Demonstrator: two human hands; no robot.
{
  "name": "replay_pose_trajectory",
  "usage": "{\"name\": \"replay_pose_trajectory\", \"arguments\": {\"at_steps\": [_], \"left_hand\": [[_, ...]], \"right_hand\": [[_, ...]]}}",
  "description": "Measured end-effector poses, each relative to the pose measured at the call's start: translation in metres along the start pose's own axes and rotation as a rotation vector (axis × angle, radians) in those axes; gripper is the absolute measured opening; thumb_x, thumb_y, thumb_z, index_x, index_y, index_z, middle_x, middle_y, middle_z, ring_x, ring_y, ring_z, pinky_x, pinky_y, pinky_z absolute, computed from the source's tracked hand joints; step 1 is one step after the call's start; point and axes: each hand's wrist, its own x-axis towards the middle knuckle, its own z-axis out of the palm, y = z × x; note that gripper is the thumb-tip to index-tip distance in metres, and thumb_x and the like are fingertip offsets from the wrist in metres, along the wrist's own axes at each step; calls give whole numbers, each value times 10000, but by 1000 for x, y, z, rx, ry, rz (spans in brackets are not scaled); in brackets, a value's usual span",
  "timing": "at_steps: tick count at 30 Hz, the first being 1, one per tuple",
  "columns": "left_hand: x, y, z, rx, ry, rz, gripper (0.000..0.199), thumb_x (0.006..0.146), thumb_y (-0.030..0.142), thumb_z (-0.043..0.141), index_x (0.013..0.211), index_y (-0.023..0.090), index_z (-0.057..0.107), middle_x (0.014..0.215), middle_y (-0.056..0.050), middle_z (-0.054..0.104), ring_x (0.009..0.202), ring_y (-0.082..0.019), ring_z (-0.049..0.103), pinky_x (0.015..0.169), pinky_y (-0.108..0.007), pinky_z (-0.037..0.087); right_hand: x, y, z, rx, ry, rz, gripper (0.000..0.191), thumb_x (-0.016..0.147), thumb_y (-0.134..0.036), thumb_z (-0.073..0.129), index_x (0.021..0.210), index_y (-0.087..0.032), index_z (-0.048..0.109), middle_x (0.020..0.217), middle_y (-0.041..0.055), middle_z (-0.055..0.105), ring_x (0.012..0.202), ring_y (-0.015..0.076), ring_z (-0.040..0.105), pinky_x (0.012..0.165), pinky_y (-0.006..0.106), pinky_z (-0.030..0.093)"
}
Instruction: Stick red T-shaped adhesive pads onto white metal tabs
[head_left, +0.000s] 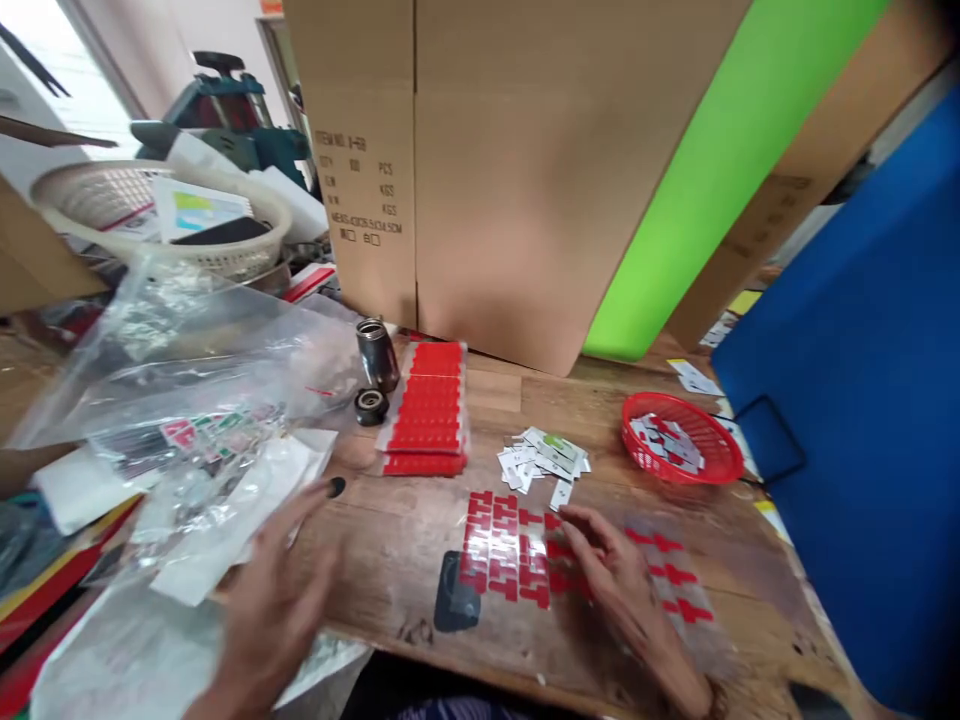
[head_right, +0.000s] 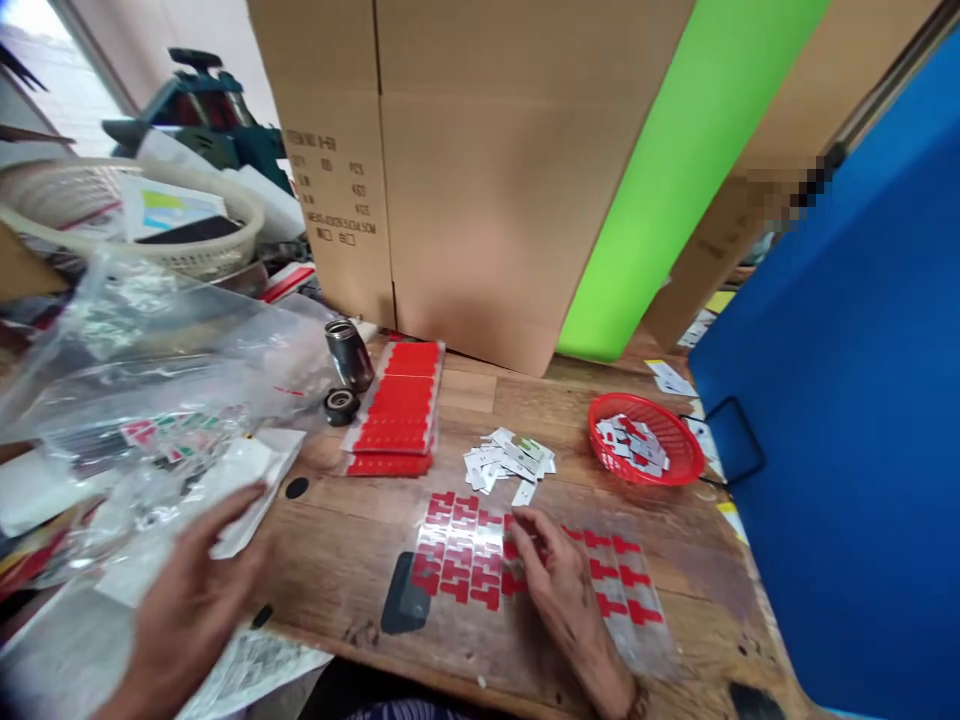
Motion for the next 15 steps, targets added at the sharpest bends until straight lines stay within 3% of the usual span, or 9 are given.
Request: {"name": "replay_pose_trajectory", "arguments": {"at_steps": [2, 4, 7, 10, 15], "left_hand": [[-12, 18, 42, -108, -233, 143, 365, 881, 301, 508, 1241, 247, 505, 1276, -90, 586, 1160, -242, 569, 976, -393, 474], [-26, 39, 75, -173, -456, 187, 366, 893, 277, 484, 1256, 238, 505, 1343, -109, 537, 1193, -233, 549, 970, -375, 484], [-43, 60, 108, -182, -653, 276, 429, 879, 249, 512, 1306, 223, 474, 1401, -122, 478, 1300, -264, 437, 1026, -448, 434], [-54, 60, 125, -126, -759, 371, 539, 829, 243, 598, 1345, 221, 442, 1421, -124, 455, 1356, -314, 338, 1049, -541, 377], [-61, 42, 130, -46, -773, 489, 603, 811, 286, 635, 1368, 206, 418, 1422, -133, 453, 1358, -341, 320, 1046, -584, 356]], "right_hand": [[9, 7, -8, -65, 26, -7, 321, 878, -423, 467, 1021, -186, 629, 988, 100, 695, 864, 239, 645, 758, 350, 501], [20, 11, -14, -138, 43, -6, 304, 885, -396, 448, 1016, -186, 624, 953, 89, 696, 836, 231, 642, 756, 350, 493], [39, 16, -16, -258, 66, -46, 272, 890, -349, 433, 1002, -184, 618, 901, 75, 682, 805, 221, 629, 743, 344, 484], [55, 21, -14, -376, 110, -148, 243, 884, -302, 438, 997, -174, 611, 925, 87, 647, 823, 221, 607, 751, 341, 477], [73, 34, -11, -547, 132, -267, 239, 892, -266, 444, 1023, -148, 605, 988, 122, 584, 922, 244, 547, 831, 357, 440]]}}
